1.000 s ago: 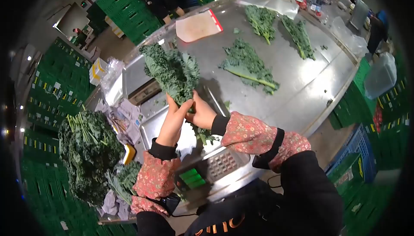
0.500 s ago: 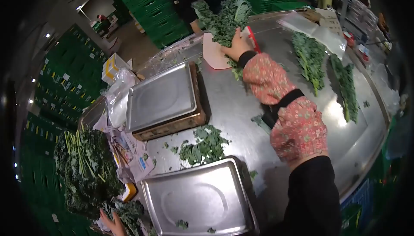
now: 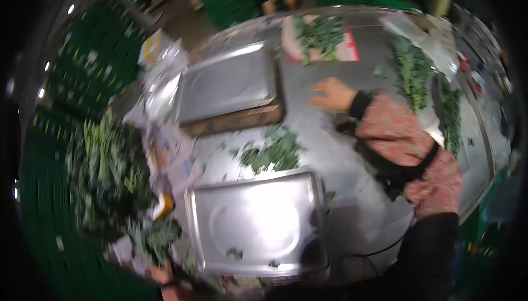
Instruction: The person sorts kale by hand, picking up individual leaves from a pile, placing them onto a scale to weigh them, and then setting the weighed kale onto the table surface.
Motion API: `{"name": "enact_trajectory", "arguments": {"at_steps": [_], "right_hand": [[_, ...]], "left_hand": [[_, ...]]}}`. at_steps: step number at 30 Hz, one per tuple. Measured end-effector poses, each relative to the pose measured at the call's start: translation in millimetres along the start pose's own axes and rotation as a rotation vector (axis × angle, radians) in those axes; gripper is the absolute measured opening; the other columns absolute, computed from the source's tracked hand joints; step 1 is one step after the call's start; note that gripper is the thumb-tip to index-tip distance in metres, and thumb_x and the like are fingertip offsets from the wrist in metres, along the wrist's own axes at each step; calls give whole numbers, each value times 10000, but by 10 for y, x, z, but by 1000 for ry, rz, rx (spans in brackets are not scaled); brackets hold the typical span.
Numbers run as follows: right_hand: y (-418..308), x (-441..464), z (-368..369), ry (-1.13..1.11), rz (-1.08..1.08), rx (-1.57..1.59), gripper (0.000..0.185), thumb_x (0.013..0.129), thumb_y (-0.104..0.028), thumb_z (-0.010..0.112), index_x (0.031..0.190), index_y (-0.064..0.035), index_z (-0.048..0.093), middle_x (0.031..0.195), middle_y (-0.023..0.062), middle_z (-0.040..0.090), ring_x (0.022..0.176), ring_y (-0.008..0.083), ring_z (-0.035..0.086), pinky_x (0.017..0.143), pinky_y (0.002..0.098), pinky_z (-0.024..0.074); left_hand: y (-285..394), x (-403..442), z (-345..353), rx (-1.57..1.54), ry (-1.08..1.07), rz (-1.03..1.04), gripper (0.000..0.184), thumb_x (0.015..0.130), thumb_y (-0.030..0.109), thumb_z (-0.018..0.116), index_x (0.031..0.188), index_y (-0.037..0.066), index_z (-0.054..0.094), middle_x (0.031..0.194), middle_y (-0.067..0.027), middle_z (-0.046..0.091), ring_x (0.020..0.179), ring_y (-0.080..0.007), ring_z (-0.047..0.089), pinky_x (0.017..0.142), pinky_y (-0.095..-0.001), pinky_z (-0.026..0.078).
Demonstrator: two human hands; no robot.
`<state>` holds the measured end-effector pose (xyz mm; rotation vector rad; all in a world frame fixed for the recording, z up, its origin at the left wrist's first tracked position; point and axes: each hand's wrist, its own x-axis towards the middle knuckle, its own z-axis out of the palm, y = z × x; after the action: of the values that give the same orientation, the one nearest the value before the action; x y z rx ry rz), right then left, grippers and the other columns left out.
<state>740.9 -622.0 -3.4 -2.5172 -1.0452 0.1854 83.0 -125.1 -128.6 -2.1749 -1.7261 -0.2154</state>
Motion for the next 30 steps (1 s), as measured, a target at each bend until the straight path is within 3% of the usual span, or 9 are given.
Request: {"name": "enact_trajectory", "arguments": {"at_steps": [3, 5, 11, 15, 16, 19, 23, 24, 30], "right_hand": [[-698, -475, -297, -30, -161, 95, 417, 833, -278, 589, 1154, -16, 540, 1164, 205, 499, 1101, 338, 471, 946, 379, 376], [-1374, -810, -544, -140, -168, 30, 430, 846, -211, 567, 1229, -34, 490, 1303, 200, 402, 1215, 328, 402, 1006, 360, 310], [-2879, -1553, -429, -391, -232, 247, 432, 819, -121, 557, 1231, -8, 494, 1310, 181, 430, 1247, 304, 386, 1037, 371, 260], [-3846, -1800, 130, -502, -400, 199, 423, 833, -177, 577, 1209, -2, 490, 1238, 199, 472, 1156, 349, 457, 976, 380, 355], [-4050, -1817, 345, -531, -458, 265, 431, 833, -188, 585, 1209, -3, 483, 1214, 201, 481, 1123, 357, 472, 951, 384, 377], [-4640, -1754, 1068, -548, -591, 378, 460, 826, -187, 602, 1222, -4, 456, 1161, 199, 504, 1055, 356, 505, 900, 388, 414], [-5364, -1449, 1935, -689, -366, 466, 582, 828, -254, 634, 1285, 8, 384, 1145, 214, 509, 1055, 345, 511, 894, 370, 417], [-5562, -1436, 2199, -627, -337, 609, 651, 814, -299, 651, 1300, 17, 355, 1123, 227, 508, 1040, 334, 519, 881, 367, 421], [-6172, -1246, 3114, -380, 27, 817, 775, 750, -297, 706, 1283, 83, 290, 1036, 192, 546, 940, 233, 555, 771, 306, 454]], "left_hand": [[216, 40, -375, -325, -284, -18, 995, 609, 520, 728, 1314, -63, 337, 1248, -264, 467, 1133, -373, 474, 966, -414, 366], [35, 37, -59, -504, -81, 195, 868, 654, 393, 726, 1320, -8, 339, 1218, -246, 489, 1130, -372, 474, 917, -423, 406], [20, 199, -552, -948, -569, -37, 519, 715, 397, 665, 1018, -17, 585, 1007, -161, 619, 953, -253, 585, 817, -324, 430], [-167, 251, -536, -1530, -1084, -242, 635, 732, 439, 643, 1177, 10, 501, 1104, -70, 520, 1080, -182, 491, 876, -306, 391], [-397, 166, -256, -1720, -686, 749, 587, 803, 355, 619, 1246, 22, 426, 1154, -85, 483, 1097, -188, 475, 920, -324, 382], [-481, 185, 493, -1872, -1145, 145, 415, 918, 286, 434, 1200, -18, 455, 1151, -174, 546, 1087, -311, 533, 964, -428, 411], [-511, 325, -222, -2104, -1097, 417, 379, 867, 65, 524, 1228, 6, 421, 1198, -101, 492, 1110, -193, 496, 920, -320, 422], [-477, 410, -321, -2069, -1519, -179, 426, 857, 116, 566, 1245, 17, 420, 1208, -80, 505, 1105, -169, 500, 928, -297, 410], [-461, 557, -377, -2095, -1470, 13, 374, 887, 296, 582, 1118, 14, 495, 1029, -50, 545, 926, -150, 531, 800, -283, 440]]}}
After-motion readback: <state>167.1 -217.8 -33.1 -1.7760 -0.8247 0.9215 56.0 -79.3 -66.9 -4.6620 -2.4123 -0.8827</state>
